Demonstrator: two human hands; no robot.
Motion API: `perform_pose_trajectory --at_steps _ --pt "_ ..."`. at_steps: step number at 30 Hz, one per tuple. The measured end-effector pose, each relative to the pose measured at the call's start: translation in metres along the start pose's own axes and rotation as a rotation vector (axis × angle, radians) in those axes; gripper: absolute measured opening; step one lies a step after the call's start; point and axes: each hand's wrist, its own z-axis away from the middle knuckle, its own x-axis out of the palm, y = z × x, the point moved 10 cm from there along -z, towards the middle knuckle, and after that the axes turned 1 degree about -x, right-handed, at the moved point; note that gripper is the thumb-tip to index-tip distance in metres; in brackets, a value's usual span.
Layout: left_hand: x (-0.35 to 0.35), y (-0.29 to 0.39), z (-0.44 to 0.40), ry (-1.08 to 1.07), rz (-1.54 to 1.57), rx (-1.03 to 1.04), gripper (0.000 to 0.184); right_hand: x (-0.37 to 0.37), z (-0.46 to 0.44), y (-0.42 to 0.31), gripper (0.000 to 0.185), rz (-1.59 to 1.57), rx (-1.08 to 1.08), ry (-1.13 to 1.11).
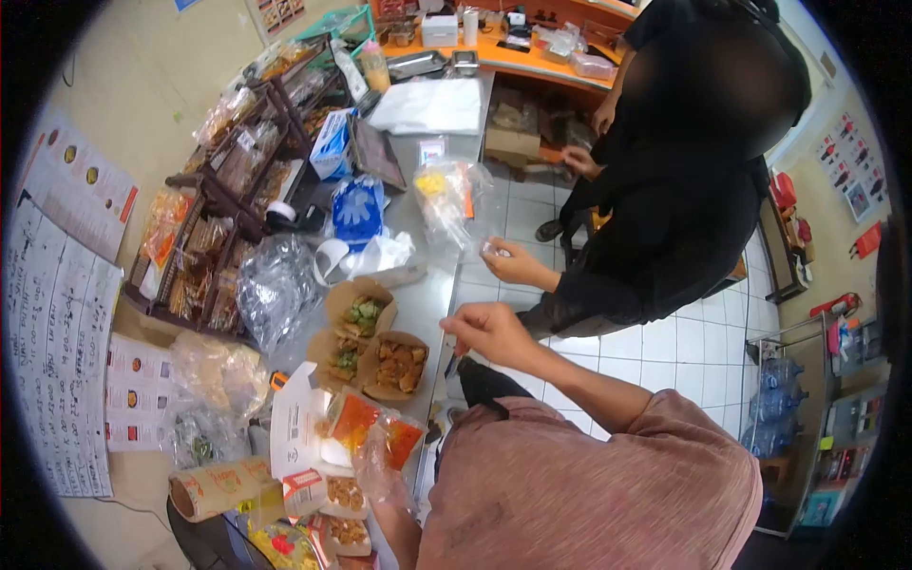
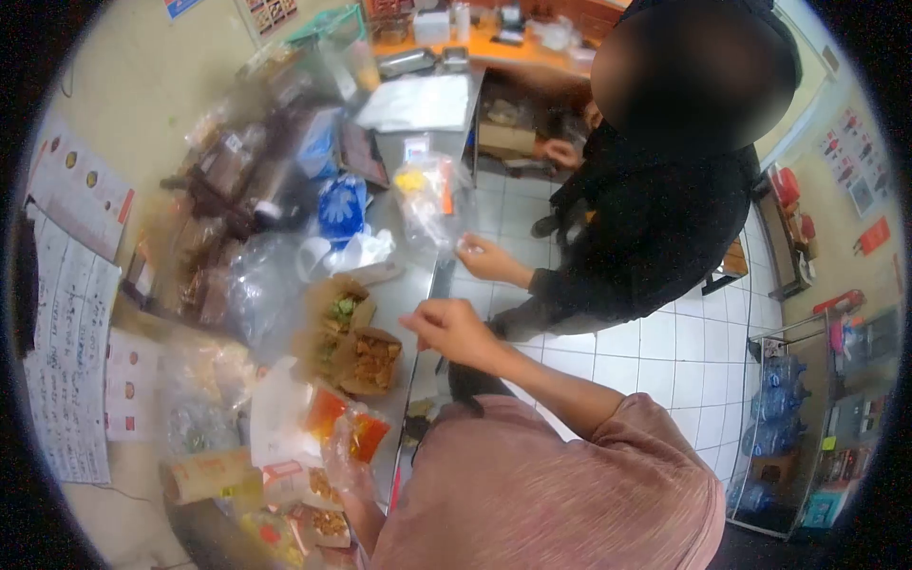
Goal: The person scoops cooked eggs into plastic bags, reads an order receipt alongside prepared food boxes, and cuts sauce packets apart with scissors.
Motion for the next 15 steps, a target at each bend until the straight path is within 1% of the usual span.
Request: perform_pose_trajectory --at_steps 1,2,3,4,6,8,10,11,12,13,14,15 --pt "-0.005 -0.011 -0.002 0.118 0.443 -0.404 0.034 -0.006 0.0 -0.007 0.018 -0.031 -0.08 0.066" --pt "0.007 -0.027 0.014 0.245 0.888 -0.803 0.035 -0.011 0.001 -0.015 0.019 -0.061 -0.162 0.134" --pt "0.01 -0.024 0.01 0.199 0.933 -0.789 0.036 -0.014 0.002 -0.025 0.019 -0.125 -0.213 0.175" --pt "0.008 -0.022 0.009 0.207 0.932 -0.792 0.036 -0.014 0.0 -0.026 0.019 -0.125 -0.212 0.167" --pt "0.009 -0.011 0.002 0.183 1.005 -0.729 0.036 -0.038 0.009 -0.054 0.021 -0.083 -0.509 0.338" --pt "0.006 -0.01 0.003 0.21 0.987 -0.755 0.037 -0.066 0.002 -0.057 0.023 -0.04 -0.503 0.506" --pt "-0.001 -0.021 0.013 0.257 0.971 -0.8 0.038 -0.076 -0.017 -0.072 0.027 0.233 -0.37 0.506" --pt "-0.016 -0.009 -0.002 0.091 0.464 -0.467 0.039 -0.073 -0.032 -0.074 0.027 0.234 -0.363 0.469" --pt "-0.013 0.018 -0.006 -0.09 -0.044 -0.14 0.04 -0.067 -0.04 -0.086 0.026 0.421 -0.46 0.491" --pt "-0.01 0.004 0.0 -0.033 0.171 -0.337 0.04 -0.056 -0.048 -0.099 0.025 0.604 -0.572 0.517" --pt "-0.009 0.011 -0.004 -0.014 0.165 -0.353 0.04 -0.05 -0.062 -0.099 0.025 0.598 -0.579 0.492" --pt "-0.007 0.002 -0.001 0.097 0.584 -0.564 0.038 -0.037 -0.071 -0.103 0.027 0.67 -0.665 0.458"
